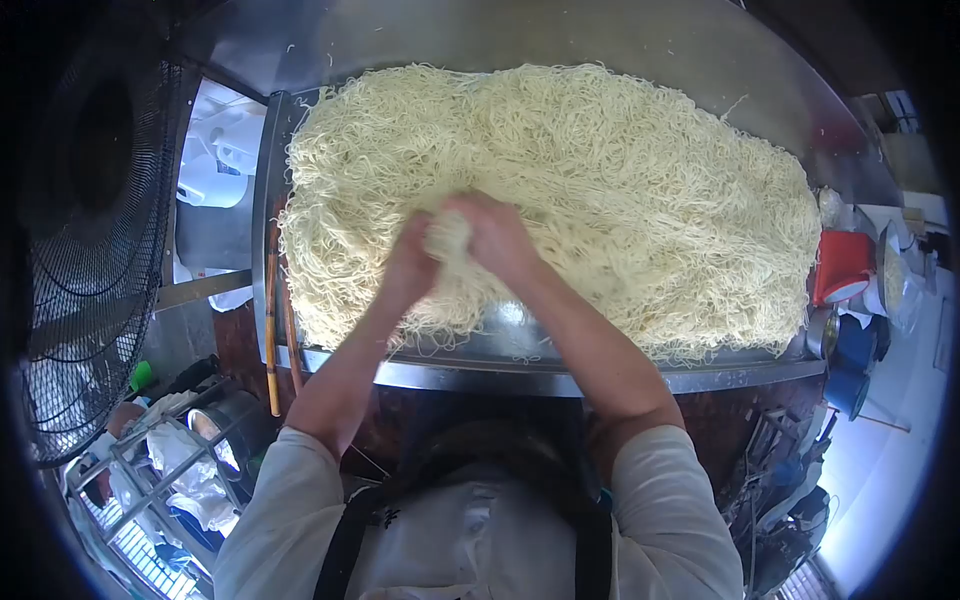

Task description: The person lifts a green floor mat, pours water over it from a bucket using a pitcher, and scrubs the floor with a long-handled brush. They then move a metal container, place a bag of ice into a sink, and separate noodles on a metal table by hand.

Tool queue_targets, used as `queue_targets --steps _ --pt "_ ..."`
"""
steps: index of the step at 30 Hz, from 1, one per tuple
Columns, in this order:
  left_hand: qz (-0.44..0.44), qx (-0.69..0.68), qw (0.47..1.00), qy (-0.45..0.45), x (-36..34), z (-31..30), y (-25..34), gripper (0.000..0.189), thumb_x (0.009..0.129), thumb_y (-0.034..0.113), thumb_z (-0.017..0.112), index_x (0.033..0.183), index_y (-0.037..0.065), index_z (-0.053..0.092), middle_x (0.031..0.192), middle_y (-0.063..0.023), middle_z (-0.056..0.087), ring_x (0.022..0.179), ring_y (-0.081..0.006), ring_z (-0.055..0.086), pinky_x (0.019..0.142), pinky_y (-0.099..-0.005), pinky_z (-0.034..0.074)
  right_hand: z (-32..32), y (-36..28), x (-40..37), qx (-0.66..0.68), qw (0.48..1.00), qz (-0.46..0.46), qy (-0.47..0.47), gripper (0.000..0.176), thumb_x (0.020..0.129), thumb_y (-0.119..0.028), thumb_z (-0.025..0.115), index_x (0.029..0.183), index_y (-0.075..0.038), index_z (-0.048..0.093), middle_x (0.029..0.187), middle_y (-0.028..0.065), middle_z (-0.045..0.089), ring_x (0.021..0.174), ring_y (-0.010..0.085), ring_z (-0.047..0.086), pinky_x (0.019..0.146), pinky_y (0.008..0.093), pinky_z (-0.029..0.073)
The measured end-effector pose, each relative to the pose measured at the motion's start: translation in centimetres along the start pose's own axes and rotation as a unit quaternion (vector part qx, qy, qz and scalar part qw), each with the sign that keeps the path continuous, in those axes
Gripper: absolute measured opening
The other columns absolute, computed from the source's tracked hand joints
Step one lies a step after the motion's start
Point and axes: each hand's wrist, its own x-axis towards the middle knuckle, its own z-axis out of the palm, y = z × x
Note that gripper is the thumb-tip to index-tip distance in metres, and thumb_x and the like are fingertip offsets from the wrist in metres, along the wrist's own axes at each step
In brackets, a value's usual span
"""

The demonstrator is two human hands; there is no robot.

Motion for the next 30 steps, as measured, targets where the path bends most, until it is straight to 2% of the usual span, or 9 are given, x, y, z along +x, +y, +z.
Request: queue_targets --steps 5,9,11,13,19,23,27,29,30 --pt "0.029 -0.531 0.838 0.122 -2.1 -11.7 3.9 0.054 0.074 -0.003 0.067 0.124 0.006 0.046 0.119 -0.0108 0.05 0.108 -0.0224 0.055 0.092 -0.0308 0.046 -5.7 -10.9 4.5 0.155 0.985 -0.076 0.003 0.05 0.066 -0.006 0.074 0.113 -0.007 0.058 0.108 0.0121 0.062 0.097 0.034 0.061 0.081 0.0369 0.052" --pt "-0.139 -0.473 0.857 0.147 -0.8 -11.2 -1.7 0.065 0.073 0.0 0.072 0.131 0.009 0.044 0.125 -0.0133 0.047 0.117 -0.0296 0.049 0.1 -0.0388 0.041 -6.0 -4.1 -1.2 -0.097 0.994 0.027 -0.049 0.068 0.067 -0.008 0.074 0.13 -0.008 0.047 0.135 0.0212 0.042 0.125 0.04 0.04 0.104 0.046 0.035" --pt "0.016 0.18 0.973 0.145 -2.2 -9.0 -1.0 0.07 0.07 0.009 0.077 0.132 0.012 0.044 0.133 -0.0164 0.043 0.125 -0.0352 0.04 0.106 -0.0459 0.033 -7.9 -1.5 -6.9 -0.158 0.976 0.124 -0.084 0.069 0.066 -0.006 0.072 0.13 -0.007 0.047 0.135 0.0224 0.042 0.125 0.0413 0.039 0.104 0.0476 0.034" --pt "-0.024 0.283 0.956 0.071 -2.8 -3.8 -1.8 0.069 0.071 0.015 0.077 0.132 0.012 0.046 0.137 -0.0204 0.039 0.128 -0.0364 0.035 0.105 -0.0481 0.029 -6.6 0.4 -9.5 -0.153 0.97 0.168 -0.087 0.069 0.065 -0.004 0.071 0.13 -0.005 0.047 0.134 0.0223 0.042 0.123 0.042 0.039 0.103 0.0482 0.035" --pt "0.045 -0.081 0.995 0.035 -0.7 -2.0 3.4 0.038 0.064 -0.016 0.055 0.096 0.005 0.054 0.082 -0.0138 0.056 0.082 -0.0344 0.058 0.079 -0.0344 0.047 0.1 -3.0 -2.8 -0.117 0.986 0.098 -0.066 0.067 0.064 -0.001 0.064 0.129 -0.002 0.046 0.126 0.0224 0.045 0.111 0.0393 0.046 0.094 0.0453 0.038" --pt "0.17 -0.229 0.947 0.144 -1.3 -12.1 11.0 0.033 0.072 -0.015 0.057 0.096 0.007 0.05 0.093 -0.0049 0.052 0.094 -0.0177 0.054 0.082 -0.0271 0.044 -1.6 -5.4 -0.1 0.073 0.997 0.016 -0.028 0.067 0.068 -0.007 0.071 0.13 -0.003 0.046 0.122 0.0197 0.051 0.106 0.0365 0.053 0.091 0.039 0.045" --pt "0.309 -0.243 0.875 0.283 -1.7 -18.6 16.4 0.027 0.077 0.003 0.069 0.095 0.004 0.049 0.098 -0.0081 0.054 0.098 -0.0261 0.057 0.088 -0.0385 0.047 -0.1 -1.5 -0.7 0.018 0.995 -0.094 -0.029 0.067 0.07 -0.012 0.077 0.129 -0.004 0.047 0.117 0.0163 0.057 0.106 0.031 0.058 0.091 0.0353 0.048" --pt "0.314 -0.226 0.874 0.293 -0.2 -19.1 17.7 0.024 0.081 0.002 0.065 0.101 0.002 0.051 0.104 -0.0113 0.058 0.097 -0.0249 0.059 0.09 -0.0378 0.047 0.8 -3.9 1.0 0.46 0.856 0.23 -0.051 0.062 0.074 -0.01 0.075 0.129 -0.004 0.048 0.12 0.0112 0.057 0.11 0.0225 0.057 0.094 0.032 0.047" --pt "0.317 -0.223 0.874 0.292 0.3 -19.2 17.1 0.024 0.081 0.002 0.065 0.101 0.002 0.051 0.104 -0.0113 0.058 0.097 -0.0249 0.059 0.09 -0.0378 0.047 -0.4 -7.0 2.7 0.406 0.885 0.226 -0.02 0.063 0.073 -0.009 0.076 0.129 -0.004 0.047 0.122 0.0088 0.056 0.111 0.0193 0.055 0.095 0.0308 0.046"
